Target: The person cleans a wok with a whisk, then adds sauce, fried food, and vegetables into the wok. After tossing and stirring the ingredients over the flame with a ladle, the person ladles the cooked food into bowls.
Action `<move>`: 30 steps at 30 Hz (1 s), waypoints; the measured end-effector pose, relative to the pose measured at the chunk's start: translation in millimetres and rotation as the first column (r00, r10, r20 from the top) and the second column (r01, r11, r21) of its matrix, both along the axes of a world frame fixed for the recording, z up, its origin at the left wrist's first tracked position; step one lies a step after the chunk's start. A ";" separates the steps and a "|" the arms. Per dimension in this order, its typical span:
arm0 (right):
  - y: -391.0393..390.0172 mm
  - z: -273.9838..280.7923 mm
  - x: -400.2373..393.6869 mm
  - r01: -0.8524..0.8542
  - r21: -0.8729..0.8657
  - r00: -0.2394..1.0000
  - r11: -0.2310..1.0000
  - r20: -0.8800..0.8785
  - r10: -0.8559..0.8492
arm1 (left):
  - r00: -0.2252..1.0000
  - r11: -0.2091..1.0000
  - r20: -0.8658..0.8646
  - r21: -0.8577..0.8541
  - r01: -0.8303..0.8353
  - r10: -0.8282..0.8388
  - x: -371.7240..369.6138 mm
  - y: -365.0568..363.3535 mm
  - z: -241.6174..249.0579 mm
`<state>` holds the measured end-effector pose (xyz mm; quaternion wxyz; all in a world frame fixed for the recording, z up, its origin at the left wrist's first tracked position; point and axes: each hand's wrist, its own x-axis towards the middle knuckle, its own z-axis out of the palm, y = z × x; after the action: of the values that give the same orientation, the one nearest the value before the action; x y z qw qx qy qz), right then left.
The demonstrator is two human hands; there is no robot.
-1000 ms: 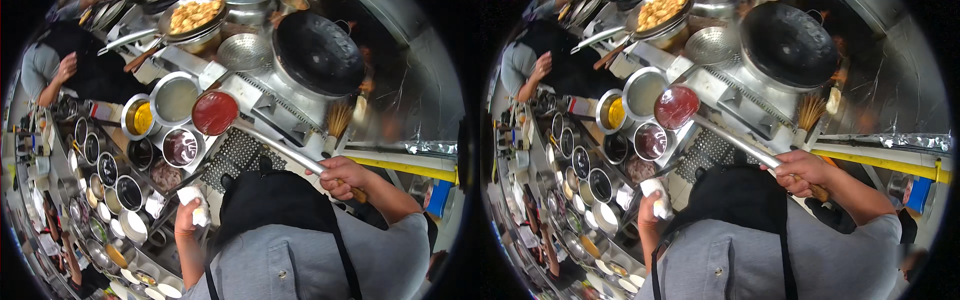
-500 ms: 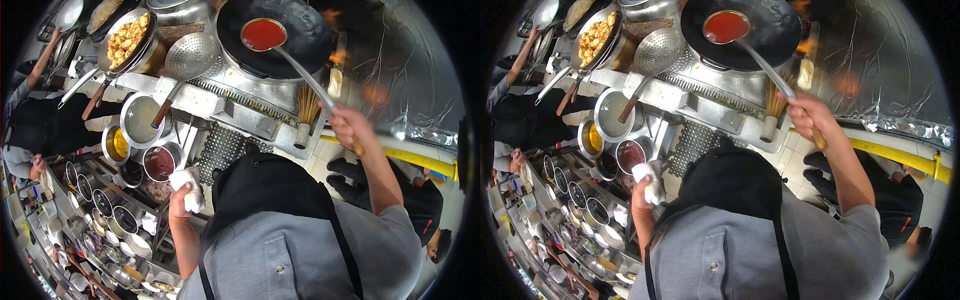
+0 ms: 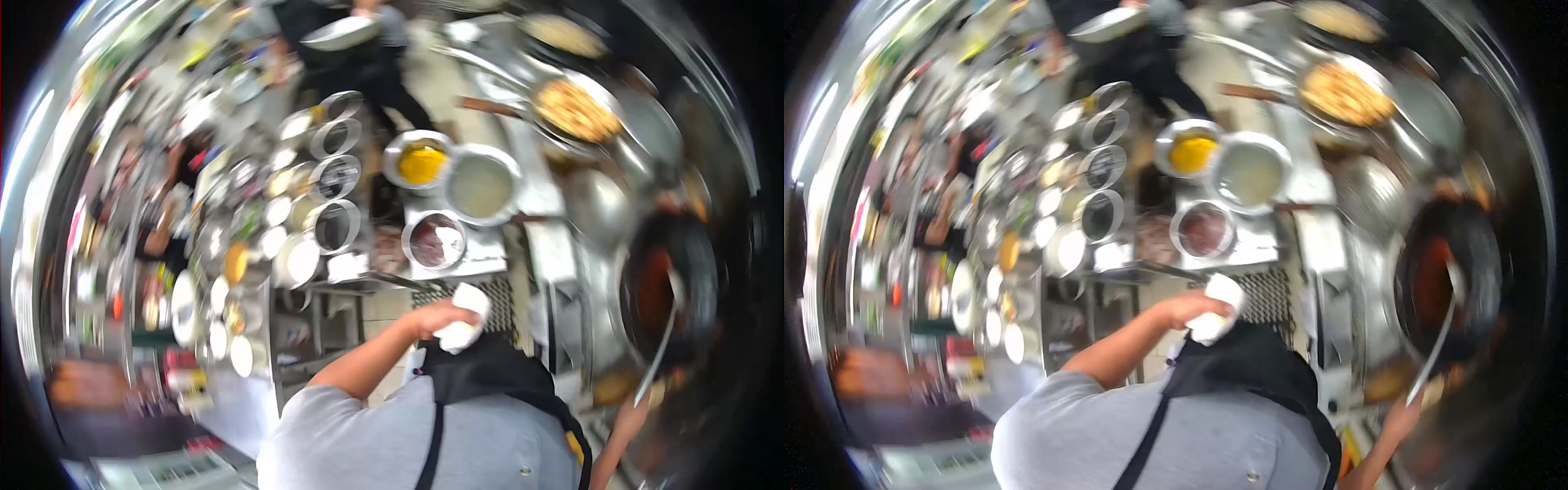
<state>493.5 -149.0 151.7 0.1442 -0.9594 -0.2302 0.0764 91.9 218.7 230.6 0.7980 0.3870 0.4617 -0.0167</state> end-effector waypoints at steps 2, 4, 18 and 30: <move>5.5 -0.4 4.8 -0.103 -0.062 0.992 0.993 0.068 0.107 | 0.993 0.993 0.077 0.070 -0.090 0.084 -27.2 -1.6 1.8; 39.1 28.3 1.0 -0.054 -0.351 0.998 0.935 -0.028 0.047 | 0.992 0.991 0.077 0.084 -0.108 0.101 -49.8 2.7 -12.8; 358.5 134.3 -184.3 -0.810 0.362 0.501 0.461 0.018 0.865 | 0.799 0.809 -0.151 -0.001 -0.588 0.582 -221.0 -60.4 -61.0; 357.1 34.8 -329.7 -0.908 0.331 0.089 0.259 -0.450 0.889 | 0.676 0.675 -0.328 -0.138 -0.725 0.660 -312.3 -107.7 -121.1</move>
<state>163.8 208.1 186.5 0.1114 -0.5479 -0.7105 0.4274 -220.5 111.0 109.5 0.7213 0.0691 0.6650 0.1810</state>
